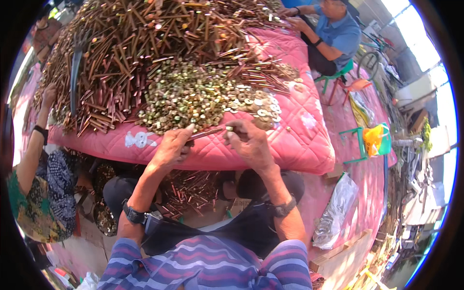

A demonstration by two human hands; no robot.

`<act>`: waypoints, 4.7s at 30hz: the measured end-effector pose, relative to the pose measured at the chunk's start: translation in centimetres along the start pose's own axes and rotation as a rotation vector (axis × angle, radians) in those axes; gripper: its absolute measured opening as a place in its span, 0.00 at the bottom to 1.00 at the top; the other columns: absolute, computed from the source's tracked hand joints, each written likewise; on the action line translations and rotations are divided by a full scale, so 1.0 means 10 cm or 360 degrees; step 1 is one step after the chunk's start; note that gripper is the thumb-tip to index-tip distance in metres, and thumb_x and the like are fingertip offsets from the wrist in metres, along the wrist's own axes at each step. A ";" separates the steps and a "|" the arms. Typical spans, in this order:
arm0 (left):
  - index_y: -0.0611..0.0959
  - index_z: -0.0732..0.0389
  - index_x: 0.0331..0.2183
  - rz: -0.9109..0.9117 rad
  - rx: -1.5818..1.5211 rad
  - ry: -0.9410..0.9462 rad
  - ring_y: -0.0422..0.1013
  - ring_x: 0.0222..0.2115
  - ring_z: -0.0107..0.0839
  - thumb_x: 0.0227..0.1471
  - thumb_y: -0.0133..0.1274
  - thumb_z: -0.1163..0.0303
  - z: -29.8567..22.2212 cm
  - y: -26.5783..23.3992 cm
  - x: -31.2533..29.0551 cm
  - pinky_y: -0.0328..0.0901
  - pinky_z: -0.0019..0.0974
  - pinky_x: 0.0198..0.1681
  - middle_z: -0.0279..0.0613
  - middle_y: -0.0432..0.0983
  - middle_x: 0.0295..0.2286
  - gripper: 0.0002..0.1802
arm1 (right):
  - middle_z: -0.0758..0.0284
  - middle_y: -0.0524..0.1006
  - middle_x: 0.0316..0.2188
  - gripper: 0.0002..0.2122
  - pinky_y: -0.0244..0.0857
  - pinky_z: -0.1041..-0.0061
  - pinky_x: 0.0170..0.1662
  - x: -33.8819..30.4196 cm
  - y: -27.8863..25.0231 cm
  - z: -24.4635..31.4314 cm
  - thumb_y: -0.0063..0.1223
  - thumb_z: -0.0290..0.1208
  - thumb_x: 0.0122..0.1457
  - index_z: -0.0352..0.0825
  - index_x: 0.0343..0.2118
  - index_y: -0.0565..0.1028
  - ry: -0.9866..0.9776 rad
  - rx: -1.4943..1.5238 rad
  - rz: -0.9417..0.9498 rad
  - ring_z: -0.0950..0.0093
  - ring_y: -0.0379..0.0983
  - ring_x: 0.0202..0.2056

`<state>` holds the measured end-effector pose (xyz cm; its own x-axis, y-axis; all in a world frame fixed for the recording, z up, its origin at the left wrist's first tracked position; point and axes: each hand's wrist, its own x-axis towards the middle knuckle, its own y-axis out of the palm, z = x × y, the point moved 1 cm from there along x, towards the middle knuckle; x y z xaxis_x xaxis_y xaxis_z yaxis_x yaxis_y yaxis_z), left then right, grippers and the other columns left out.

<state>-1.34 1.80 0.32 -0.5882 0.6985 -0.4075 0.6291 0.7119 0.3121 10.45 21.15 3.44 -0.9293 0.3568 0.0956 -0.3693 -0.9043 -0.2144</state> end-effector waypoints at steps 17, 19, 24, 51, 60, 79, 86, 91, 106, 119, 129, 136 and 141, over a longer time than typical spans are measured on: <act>0.70 0.52 0.20 -0.0147 0.0158 -0.0002 0.49 0.08 0.14 0.62 0.49 0.48 0.04 -0.03 0.05 0.42 0.23 0.09 0.22 0.55 0.12 0.24 | 0.70 0.79 0.26 0.12 0.71 0.84 0.29 -0.02 0.16 -0.27 0.57 0.26 0.60 0.25 0.44 0.78 -0.0032 0.0446 -0.0033 0.85 0.75 0.26; 0.70 0.52 0.20 -0.0129 0.0163 0.0007 0.49 0.08 0.14 0.62 0.49 0.48 0.05 -0.03 0.05 0.41 0.23 0.09 0.22 0.55 0.12 0.24 | 0.70 0.79 0.26 0.12 0.70 0.84 0.28 -0.04 0.14 -0.30 0.57 0.27 0.60 0.26 0.44 0.78 -0.0011 0.0426 -0.0024 0.85 0.75 0.26; 0.70 0.53 0.21 -0.0118 0.0185 0.0018 0.49 0.08 0.14 0.62 0.49 0.48 0.05 -0.04 0.03 0.41 0.23 0.09 0.22 0.55 0.12 0.24 | 0.71 0.79 0.25 0.11 0.68 0.83 0.28 -0.05 0.12 -0.24 0.59 0.29 0.59 0.29 0.42 0.80 -0.0005 0.0239 -0.0008 0.85 0.73 0.25; 0.69 0.52 0.19 -0.0128 0.0130 0.0004 0.50 0.10 0.13 0.63 0.49 0.51 0.02 -0.06 -0.01 0.42 0.22 0.10 0.22 0.57 0.13 0.23 | 0.70 0.78 0.27 0.11 0.68 0.81 0.34 -0.10 0.12 -0.15 0.64 0.31 0.57 0.28 0.38 0.79 0.0015 0.0368 -0.0030 0.85 0.72 0.31; 0.72 0.55 0.21 -0.0040 0.0086 -0.0039 0.51 0.10 0.14 0.63 0.49 0.51 -0.04 0.09 -0.02 0.44 0.23 0.11 0.23 0.57 0.13 0.23 | 0.67 0.79 0.34 0.09 0.73 0.84 0.35 -0.10 -0.07 -0.09 0.61 0.20 0.57 0.26 0.40 0.79 -0.0082 0.0103 -0.0060 0.82 0.76 0.31; 0.73 0.58 0.21 0.0093 0.0178 0.0012 0.51 0.11 0.13 0.64 0.47 0.52 0.02 -0.05 -0.04 0.43 0.23 0.12 0.23 0.58 0.13 0.25 | 0.68 0.78 0.28 0.09 0.68 0.82 0.34 -0.05 -0.05 0.01 0.64 0.20 0.53 0.29 0.37 0.81 -0.0262 -0.0145 0.0066 0.81 0.74 0.30; 0.76 0.59 0.23 0.0180 0.0219 0.0016 0.51 0.13 0.13 0.65 0.47 0.52 0.00 -0.05 -0.05 0.43 0.22 0.14 0.22 0.58 0.14 0.24 | 0.70 0.77 0.23 0.06 0.64 0.83 0.27 -0.06 -0.11 -0.03 0.63 0.27 0.57 0.29 0.32 0.80 -0.0227 -0.0171 0.0127 0.83 0.70 0.24; 0.77 0.60 0.23 0.0272 0.0252 -0.0004 0.52 0.13 0.13 0.65 0.46 0.51 -0.02 -0.03 -0.05 0.45 0.23 0.14 0.23 0.59 0.14 0.26 | 0.73 0.73 0.19 0.15 0.60 0.84 0.24 -0.13 -0.04 -0.06 0.56 0.36 0.64 0.30 0.23 0.76 0.0141 -0.0024 0.0178 0.86 0.68 0.22; 0.77 0.62 0.24 0.0169 0.0317 -0.0003 0.53 0.13 0.13 0.65 0.46 0.51 0.01 -0.05 -0.04 0.45 0.22 0.14 0.23 0.60 0.15 0.26 | 0.72 0.74 0.21 0.14 0.64 0.83 0.26 -0.16 0.04 -0.07 0.53 0.38 0.66 0.30 0.31 0.75 0.0100 -0.0023 0.0131 0.86 0.70 0.23; 0.79 0.62 0.20 0.0134 0.0535 0.0222 0.58 0.13 0.17 0.65 0.45 0.53 -0.02 -0.04 -0.05 0.53 0.27 0.16 0.27 0.63 0.13 0.28 | 0.73 0.71 0.16 0.20 0.62 0.84 0.21 -0.12 0.12 -0.09 0.50 0.42 0.67 0.33 0.21 0.73 0.0160 -0.0011 0.0156 0.85 0.67 0.18; 0.77 0.63 0.18 0.0126 0.0643 0.0309 0.59 0.15 0.18 0.65 0.45 0.52 -0.08 0.04 -0.13 0.55 0.30 0.17 0.28 0.64 0.13 0.29 | 0.72 0.69 0.11 0.25 0.60 0.83 0.17 -0.16 0.12 -0.16 0.48 0.47 0.67 0.34 0.17 0.72 0.0401 0.0153 0.0066 0.83 0.67 0.12; 0.77 0.64 0.21 0.0112 0.0678 0.0305 0.59 0.17 0.18 0.65 0.46 0.50 -0.03 -0.08 -0.08 0.55 0.27 0.19 0.27 0.63 0.14 0.29 | 0.73 0.66 0.09 0.25 0.57 0.83 0.15 -0.21 0.14 -0.16 0.46 0.47 0.68 0.36 0.14 0.69 0.0815 0.0353 0.0256 0.82 0.64 0.10; 0.79 0.64 0.23 0.0134 0.0750 0.0179 0.58 0.17 0.18 0.64 0.45 0.45 -0.03 -0.03 -0.11 0.54 0.26 0.20 0.27 0.64 0.15 0.31 | 0.73 0.66 0.09 0.26 0.56 0.82 0.14 -0.22 0.08 -0.18 0.47 0.47 0.67 0.36 0.13 0.68 0.0764 0.0337 0.0358 0.82 0.64 0.10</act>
<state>-1.01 0.85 0.96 -0.5604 0.7742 -0.2941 0.8230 0.5605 -0.0927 12.15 20.10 1.32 -0.9034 0.1720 -0.3929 -0.1978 -0.9799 0.0260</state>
